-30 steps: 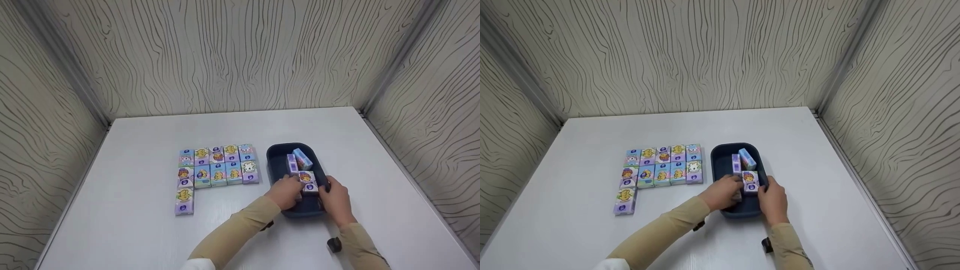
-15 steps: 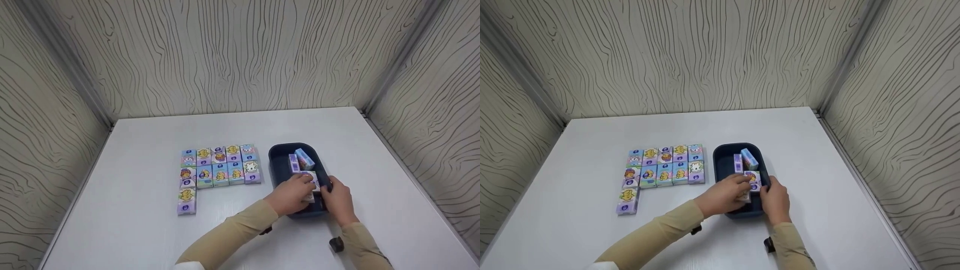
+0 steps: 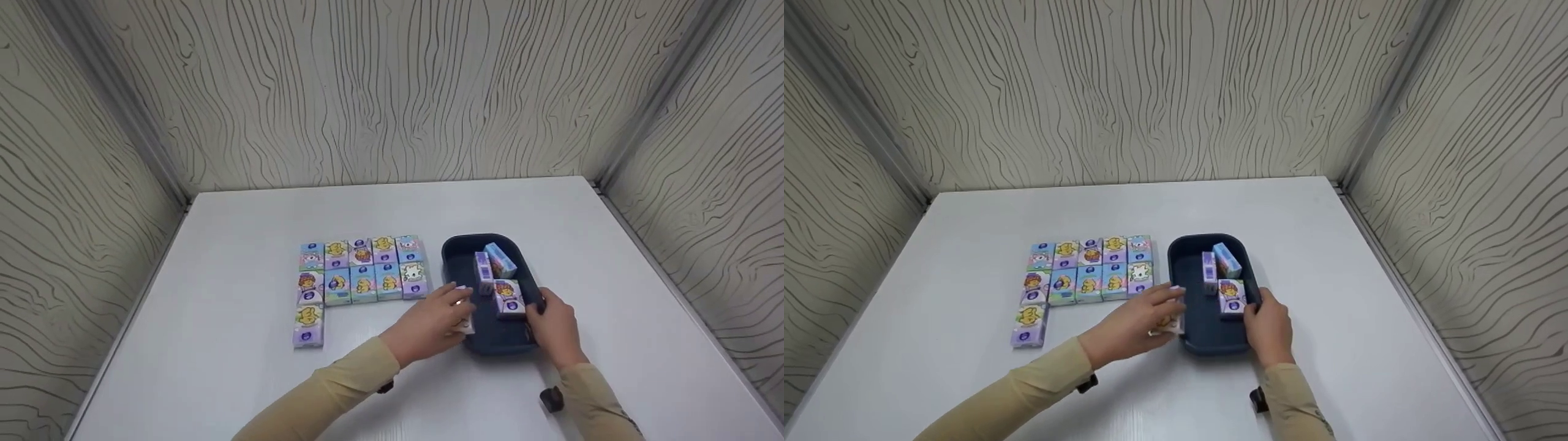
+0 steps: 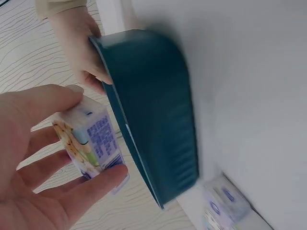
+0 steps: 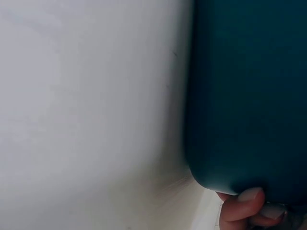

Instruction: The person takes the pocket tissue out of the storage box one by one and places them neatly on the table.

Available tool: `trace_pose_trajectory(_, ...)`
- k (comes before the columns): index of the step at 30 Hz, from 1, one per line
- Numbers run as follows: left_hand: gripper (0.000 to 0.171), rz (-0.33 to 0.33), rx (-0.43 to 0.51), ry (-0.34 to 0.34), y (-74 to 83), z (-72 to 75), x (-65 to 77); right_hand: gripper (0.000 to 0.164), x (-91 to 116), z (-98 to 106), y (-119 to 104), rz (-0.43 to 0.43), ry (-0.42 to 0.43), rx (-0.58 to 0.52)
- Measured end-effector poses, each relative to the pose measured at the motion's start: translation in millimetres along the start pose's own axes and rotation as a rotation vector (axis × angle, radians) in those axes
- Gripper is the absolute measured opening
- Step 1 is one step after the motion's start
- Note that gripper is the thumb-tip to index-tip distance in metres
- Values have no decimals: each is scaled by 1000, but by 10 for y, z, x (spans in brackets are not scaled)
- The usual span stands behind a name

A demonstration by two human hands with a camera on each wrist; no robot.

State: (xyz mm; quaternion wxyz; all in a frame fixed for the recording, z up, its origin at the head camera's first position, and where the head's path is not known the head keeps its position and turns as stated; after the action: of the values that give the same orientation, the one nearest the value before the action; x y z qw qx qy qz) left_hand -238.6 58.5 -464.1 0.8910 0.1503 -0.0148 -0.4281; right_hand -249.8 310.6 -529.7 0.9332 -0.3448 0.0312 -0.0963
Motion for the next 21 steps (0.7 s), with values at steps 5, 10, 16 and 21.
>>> trace_pose_trajectory(5, 40, 9, -20, -35, -206, -57, 303, 41, 8, 6, 14, -20, -28, -8)
trace_pose_trajectory(10, 36, 60, -51, -111, -427, -137, 596, 41, 22, 14, 24, -18, -24, -9)
trace_pose_trajectory(16, 37, 169, -80, -197, -661, -192, 886, 42, 20, 4, 7, -22, -30, -9)
trace_pose_trajectory(21, 36, 238, -140, -236, -797, -187, 1043, 43, 6, -6, -10, -18, -36, -7)
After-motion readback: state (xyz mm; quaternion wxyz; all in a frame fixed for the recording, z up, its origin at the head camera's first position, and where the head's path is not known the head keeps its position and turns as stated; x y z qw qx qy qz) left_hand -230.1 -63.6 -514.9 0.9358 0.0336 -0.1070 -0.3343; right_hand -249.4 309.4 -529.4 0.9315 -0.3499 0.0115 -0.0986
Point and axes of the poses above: each hand's wrist, its own x-axis away from the middle knuckle, its own z-axis out of the back of the hand, y = z × x, the point moved 3 cm from there along -x, towards the middle knuckle, and after that the axes turned 4 degrees about -y, right-handed, at the moved point
